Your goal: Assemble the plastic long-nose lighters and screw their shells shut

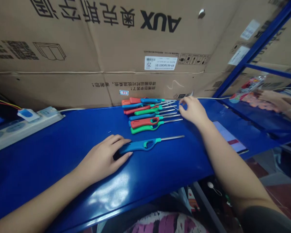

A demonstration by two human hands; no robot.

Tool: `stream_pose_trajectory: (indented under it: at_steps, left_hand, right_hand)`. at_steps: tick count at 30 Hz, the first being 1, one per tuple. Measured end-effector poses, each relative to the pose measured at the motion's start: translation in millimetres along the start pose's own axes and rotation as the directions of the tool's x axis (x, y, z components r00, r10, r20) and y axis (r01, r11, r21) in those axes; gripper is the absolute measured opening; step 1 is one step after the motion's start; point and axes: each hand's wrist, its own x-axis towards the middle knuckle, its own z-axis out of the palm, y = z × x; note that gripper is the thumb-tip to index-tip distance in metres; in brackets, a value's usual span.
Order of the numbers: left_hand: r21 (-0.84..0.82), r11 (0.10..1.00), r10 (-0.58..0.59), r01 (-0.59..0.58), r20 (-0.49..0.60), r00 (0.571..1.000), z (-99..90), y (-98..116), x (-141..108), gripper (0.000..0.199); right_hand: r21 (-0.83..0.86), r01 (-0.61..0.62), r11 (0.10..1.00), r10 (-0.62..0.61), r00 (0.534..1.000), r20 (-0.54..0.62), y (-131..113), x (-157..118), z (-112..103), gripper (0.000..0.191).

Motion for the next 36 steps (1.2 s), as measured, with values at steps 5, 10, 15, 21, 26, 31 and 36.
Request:
stream_pose_trajectory:
  at_steps: [5,10,15,21,26,31,36]
  left_hand:
    - [0.013,1.0,0.015,-0.015,-0.005,1.0,-0.6,3,-3,0.039]
    - [-0.003,0.999,0.042,-0.042,-0.002,0.999,2.0,3,-5,0.038]
    - [-0.034,0.997,0.073,-0.073,-0.012,0.997,4.2,3,-5,0.037]
    - [-0.062,0.993,0.101,-0.1,0.008,0.995,5.0,10,-6,0.036]
    - [-0.077,0.989,0.13,-0.127,0.04,0.991,5.2,15,-8,0.037]
    - [-0.051,0.99,0.136,-0.134,0.059,0.989,3.5,16,-9,0.038]
    - [-0.012,0.99,0.14,-0.139,0.063,0.988,1.7,17,-10,0.037]
  right_hand:
    - [-0.053,-0.27,0.961,0.275,0.953,0.124,41,12,9,0.021]
    - [0.067,-0.313,0.947,0.311,0.95,0.04,41,14,3,0.016]
    - [0.211,-0.254,0.944,0.316,0.882,-0.35,24,12,-12,0.019]
    - [0.567,0.274,0.777,0.27,0.669,-0.693,-43,-13,-11,0.023]
    - [0.887,0.245,0.393,-0.134,0.969,-0.208,-125,-46,6,0.022]
    - [0.876,0.238,0.42,-0.368,0.927,-0.076,-165,-49,30,0.022]
    - [0.842,0.318,0.436,-0.411,0.903,-0.128,-176,-37,49,0.021]
